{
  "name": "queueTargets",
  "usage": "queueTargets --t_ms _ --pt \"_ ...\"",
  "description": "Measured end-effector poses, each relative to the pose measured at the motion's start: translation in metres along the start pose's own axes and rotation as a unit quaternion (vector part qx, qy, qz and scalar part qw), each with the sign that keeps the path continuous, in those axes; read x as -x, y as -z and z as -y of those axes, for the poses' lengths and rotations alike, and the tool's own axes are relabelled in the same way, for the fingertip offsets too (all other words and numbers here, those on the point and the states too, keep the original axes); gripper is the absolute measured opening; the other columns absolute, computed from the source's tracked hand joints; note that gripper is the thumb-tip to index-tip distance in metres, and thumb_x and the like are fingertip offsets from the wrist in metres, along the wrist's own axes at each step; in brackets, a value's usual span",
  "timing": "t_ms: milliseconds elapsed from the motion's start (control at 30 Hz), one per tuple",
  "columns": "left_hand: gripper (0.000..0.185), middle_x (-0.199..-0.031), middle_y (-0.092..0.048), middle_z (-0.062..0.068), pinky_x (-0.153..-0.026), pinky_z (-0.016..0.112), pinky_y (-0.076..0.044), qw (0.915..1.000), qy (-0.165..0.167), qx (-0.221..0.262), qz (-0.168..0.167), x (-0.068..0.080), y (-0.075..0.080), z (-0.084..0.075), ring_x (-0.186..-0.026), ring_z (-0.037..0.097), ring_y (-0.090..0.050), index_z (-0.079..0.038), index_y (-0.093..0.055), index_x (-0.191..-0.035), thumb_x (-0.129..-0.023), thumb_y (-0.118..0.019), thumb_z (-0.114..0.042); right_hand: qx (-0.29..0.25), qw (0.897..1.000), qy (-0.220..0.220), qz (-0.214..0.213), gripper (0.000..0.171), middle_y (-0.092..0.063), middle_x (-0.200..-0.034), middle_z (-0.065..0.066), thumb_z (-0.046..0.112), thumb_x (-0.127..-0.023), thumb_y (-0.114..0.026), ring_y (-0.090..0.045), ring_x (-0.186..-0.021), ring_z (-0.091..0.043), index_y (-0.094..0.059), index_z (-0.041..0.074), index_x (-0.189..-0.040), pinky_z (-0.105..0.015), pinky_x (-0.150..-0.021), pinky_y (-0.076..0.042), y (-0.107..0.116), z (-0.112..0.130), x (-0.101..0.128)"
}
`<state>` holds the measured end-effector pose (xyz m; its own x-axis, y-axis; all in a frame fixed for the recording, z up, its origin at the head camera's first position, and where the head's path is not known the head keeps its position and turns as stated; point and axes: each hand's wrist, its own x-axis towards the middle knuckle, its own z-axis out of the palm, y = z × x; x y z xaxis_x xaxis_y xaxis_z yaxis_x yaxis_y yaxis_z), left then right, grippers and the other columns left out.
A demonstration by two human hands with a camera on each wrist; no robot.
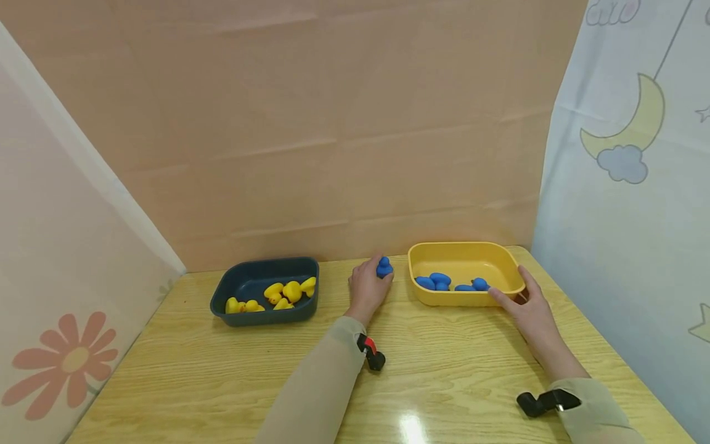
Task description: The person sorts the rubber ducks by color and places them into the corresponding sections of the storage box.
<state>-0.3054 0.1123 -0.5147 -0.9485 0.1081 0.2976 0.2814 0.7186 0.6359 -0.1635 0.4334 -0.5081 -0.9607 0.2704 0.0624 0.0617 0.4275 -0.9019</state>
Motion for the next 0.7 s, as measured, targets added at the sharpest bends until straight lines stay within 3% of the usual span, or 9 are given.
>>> queueTargets --t_ms 433,700 --pt "0.043 -0.138 -0.075 0.006 -0.108 0.052 -0.048 1.0000 0.004 -0.007 0.004 0.0022 -0.0005 0.0002 -0.126 0.034 -0.064 -0.023 -0.069 -0.142 -0.103 -0.083 -0.028 -0.003 1.000 -0.004 -0.002 0.109 -0.008 -0.181 -0.027 0.052 -0.109 -0.068 -0.027 -0.161 -0.052 0.012 0.023 -0.177 0.003 -0.096 -0.033 0.0001 0.0024 0.0024" --pt "0.043 -0.134 -0.077 0.005 -0.106 0.052 -0.050 0.9998 -0.010 -0.020 0.000 0.0041 -0.0007 0.0013 -0.122 0.033 -0.066 -0.022 -0.069 -0.139 -0.100 -0.086 -0.025 0.001 1.000 -0.001 -0.001 0.108 -0.006 -0.181 -0.027 0.051 -0.110 -0.067 -0.025 -0.161 -0.052 0.012 0.022 -0.177 0.004 -0.096 -0.031 0.0004 0.0027 0.0025"
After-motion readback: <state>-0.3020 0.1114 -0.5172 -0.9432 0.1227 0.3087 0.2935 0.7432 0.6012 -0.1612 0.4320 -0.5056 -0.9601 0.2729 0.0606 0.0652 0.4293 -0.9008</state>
